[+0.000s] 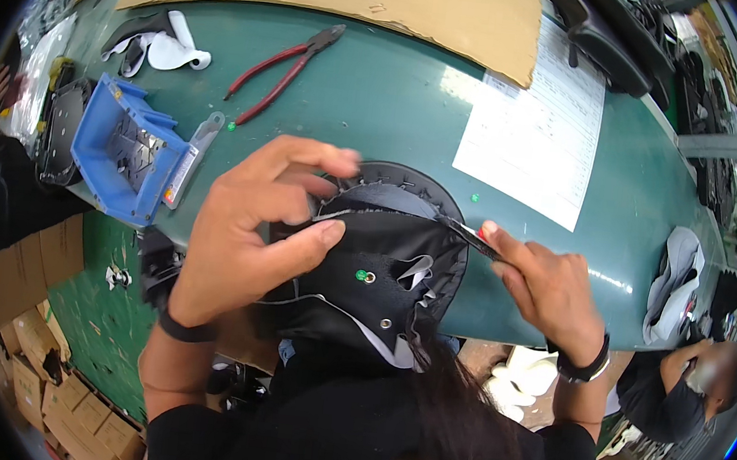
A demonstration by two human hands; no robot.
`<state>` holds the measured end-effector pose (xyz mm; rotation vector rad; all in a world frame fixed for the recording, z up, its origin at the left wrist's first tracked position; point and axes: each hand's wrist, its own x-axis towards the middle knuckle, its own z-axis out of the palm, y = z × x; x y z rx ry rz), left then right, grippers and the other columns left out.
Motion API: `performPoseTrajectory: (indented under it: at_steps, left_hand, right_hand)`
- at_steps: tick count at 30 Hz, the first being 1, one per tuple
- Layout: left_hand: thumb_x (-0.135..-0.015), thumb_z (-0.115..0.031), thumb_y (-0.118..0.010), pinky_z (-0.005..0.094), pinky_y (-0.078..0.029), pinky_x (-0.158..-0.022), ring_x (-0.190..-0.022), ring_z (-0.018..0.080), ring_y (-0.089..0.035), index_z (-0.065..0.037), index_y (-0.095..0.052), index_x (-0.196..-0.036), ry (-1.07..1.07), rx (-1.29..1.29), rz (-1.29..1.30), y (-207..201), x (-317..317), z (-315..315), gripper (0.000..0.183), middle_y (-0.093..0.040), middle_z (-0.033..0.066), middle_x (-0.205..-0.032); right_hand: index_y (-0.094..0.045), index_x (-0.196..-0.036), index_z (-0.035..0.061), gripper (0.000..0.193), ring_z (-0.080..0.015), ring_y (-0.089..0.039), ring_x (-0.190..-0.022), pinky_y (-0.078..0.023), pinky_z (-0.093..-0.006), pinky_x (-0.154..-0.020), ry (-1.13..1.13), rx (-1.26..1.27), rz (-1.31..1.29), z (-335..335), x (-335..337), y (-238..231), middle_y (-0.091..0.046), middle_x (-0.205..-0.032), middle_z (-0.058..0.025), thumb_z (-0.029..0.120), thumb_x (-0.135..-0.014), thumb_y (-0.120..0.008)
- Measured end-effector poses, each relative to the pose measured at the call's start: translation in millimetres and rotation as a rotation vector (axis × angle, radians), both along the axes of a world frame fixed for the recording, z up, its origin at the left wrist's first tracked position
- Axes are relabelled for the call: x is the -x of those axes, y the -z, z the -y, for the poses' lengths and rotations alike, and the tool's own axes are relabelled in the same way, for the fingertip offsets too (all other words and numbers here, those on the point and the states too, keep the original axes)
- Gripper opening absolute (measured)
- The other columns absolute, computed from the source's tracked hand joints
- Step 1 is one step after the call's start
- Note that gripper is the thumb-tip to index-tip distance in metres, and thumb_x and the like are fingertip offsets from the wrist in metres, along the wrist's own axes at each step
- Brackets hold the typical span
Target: The person trims and fits a synthetic leather cover onto a plastic frame chair component using a utility knife.
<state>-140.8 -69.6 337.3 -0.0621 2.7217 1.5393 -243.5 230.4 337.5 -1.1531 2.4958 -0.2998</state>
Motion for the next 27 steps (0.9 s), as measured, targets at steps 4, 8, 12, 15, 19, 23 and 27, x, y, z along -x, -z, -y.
performPoseTrajectory:
  at_steps: [4,8,12,15,19,23,27]
  left_hand:
    - [-0.078,-0.004,-0.066,0.0313,-0.045,-0.063,-0.068,0.0148,-0.055,-0.006,-0.056,-0.086,-0.015,-0.079,0.025,8,19,-39,0.013,-0.061,0.0098,-0.091]
    - [-0.079,-0.014,-0.069,0.0349,-0.038,-0.063,-0.072,0.0169,-0.051,-0.006,-0.057,-0.073,0.191,0.436,-0.128,34,36,-51,0.015,-0.052,0.0073,-0.075]
    - [-0.081,-0.015,-0.065,0.0392,-0.044,-0.072,-0.083,0.0191,-0.055,-0.004,-0.059,-0.060,-0.003,-0.390,-0.033,29,60,-21,0.024,-0.055,0.0077,-0.081]
    - [-0.080,-0.006,-0.063,0.0391,-0.051,-0.071,-0.089,0.0214,-0.059,0.000,-0.056,-0.065,-0.395,-1.125,-0.604,24,69,-35,0.018,-0.055,0.0166,-0.115]
    - [-0.082,-0.019,-0.069,0.0343,-0.046,-0.056,-0.059,0.0208,-0.056,-0.002,-0.063,-0.081,0.025,-0.099,-0.235,27,49,-43,0.018,-0.065,0.0116,-0.085]
    - [-0.074,-0.022,-0.075,0.0347,-0.036,-0.074,-0.081,0.0258,-0.047,-0.006,-0.061,-0.072,0.325,0.384,-0.141,31,26,-56,0.021,-0.052,0.0078,-0.078]
    - [-0.076,-0.012,-0.074,0.0385,-0.039,-0.083,-0.097,0.0248,-0.050,-0.003,-0.058,-0.063,0.181,-0.152,-0.213,38,37,-47,0.022,-0.055,0.0088,-0.096]
  right_hand:
    - [-0.053,-0.135,0.0182,0.050,-0.0316,-0.057,-0.059,-0.042,-0.0411,-0.052,-0.109,-0.090,0.059,20,19,-8,-0.056,-0.068,-0.0091,0.018,-0.087,-0.064]
    - [-0.042,-0.142,0.0253,0.057,-0.0323,-0.053,-0.048,-0.042,-0.0426,-0.046,-0.131,-0.017,0.061,11,11,9,-0.056,-0.065,-0.0085,0.021,-0.090,-0.062]
    - [-0.042,-0.144,0.0243,0.062,-0.0339,-0.054,-0.050,-0.043,-0.0410,-0.048,0.060,-0.015,0.082,-3,-40,19,-0.056,-0.066,-0.0111,0.018,-0.087,-0.066]
    - [-0.046,-0.141,0.0207,0.061,-0.0335,-0.055,-0.054,-0.042,-0.0414,-0.050,0.277,0.257,0.149,-11,-72,25,-0.055,-0.067,-0.0113,0.015,-0.085,-0.069]
    - [-0.053,-0.136,0.0178,0.054,-0.0339,-0.057,-0.059,-0.042,-0.0428,-0.052,0.284,0.230,0.102,-5,-69,17,-0.057,-0.071,-0.0116,0.015,-0.084,-0.069]
    - [-0.051,-0.137,0.0172,0.053,-0.0354,-0.060,-0.062,-0.043,-0.0434,-0.052,0.165,0.115,0.140,-1,-42,13,-0.064,-0.077,-0.0127,0.016,-0.086,-0.067]
    - [-0.047,-0.139,0.0135,0.056,-0.0385,-0.062,-0.066,-0.046,-0.0432,-0.055,0.177,0.191,0.265,-15,-51,15,-0.066,-0.078,-0.0149,0.016,-0.087,-0.066]
